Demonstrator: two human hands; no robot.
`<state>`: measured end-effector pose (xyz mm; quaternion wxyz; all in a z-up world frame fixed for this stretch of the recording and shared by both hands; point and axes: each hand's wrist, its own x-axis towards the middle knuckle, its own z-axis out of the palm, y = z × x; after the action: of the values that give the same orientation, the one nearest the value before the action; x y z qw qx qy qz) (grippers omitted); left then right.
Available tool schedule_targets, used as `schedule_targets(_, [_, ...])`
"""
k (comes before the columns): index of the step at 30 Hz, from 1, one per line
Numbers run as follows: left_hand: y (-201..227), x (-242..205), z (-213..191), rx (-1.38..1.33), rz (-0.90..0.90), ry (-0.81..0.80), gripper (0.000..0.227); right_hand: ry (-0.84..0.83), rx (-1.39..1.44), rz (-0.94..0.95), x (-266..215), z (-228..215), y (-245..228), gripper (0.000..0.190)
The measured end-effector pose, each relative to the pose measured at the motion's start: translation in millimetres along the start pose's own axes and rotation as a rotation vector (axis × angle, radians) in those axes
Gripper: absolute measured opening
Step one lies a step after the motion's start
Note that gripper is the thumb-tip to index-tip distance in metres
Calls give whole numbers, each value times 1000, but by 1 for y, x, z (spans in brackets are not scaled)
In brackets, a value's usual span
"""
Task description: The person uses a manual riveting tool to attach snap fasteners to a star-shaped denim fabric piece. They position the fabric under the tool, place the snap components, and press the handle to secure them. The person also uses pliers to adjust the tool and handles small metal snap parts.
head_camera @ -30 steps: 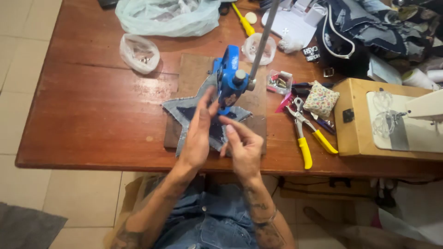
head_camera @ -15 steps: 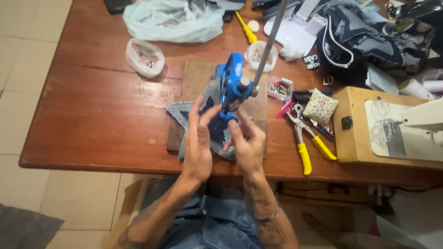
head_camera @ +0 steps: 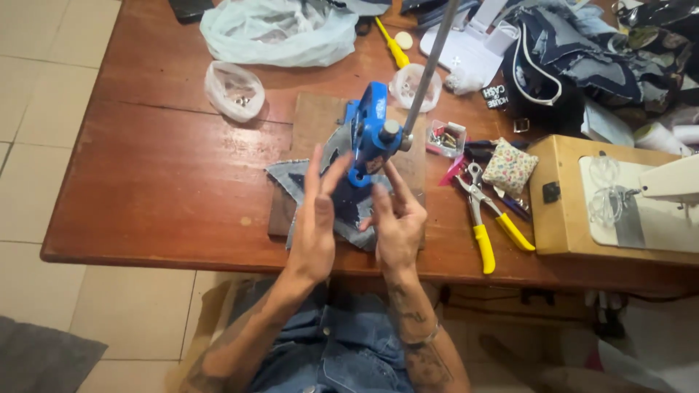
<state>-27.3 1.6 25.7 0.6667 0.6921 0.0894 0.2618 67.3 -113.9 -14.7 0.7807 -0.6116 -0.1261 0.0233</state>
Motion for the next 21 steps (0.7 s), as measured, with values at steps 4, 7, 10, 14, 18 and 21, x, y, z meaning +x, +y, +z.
schedule_targets(4, [-17,-3,-3,2,-49,-7,121,-33,-77,13,-3,-13,35,39])
schedule_targets(7, [-19,-5,2,-43,-17,-24,119,91,12,-2,-2,-17,46,26])
schedule_targets(10, [-8,-2,-3,8,-1,37,118,5,-24,-28,1,-1,14,47])
schedule_targets(14, [-7,-7,0,-23,-24,-4,114,38,-61,-1,-7,-12,26,39])
schedule_targets(18, [-10,-10,-2,-41,-44,-36,114,-72,-83,41,-2,-20,47,45])
schedule_targets(21, [-18,-11,6,-69,-31,-25,114,87,116,19,-2,-23,67,25])
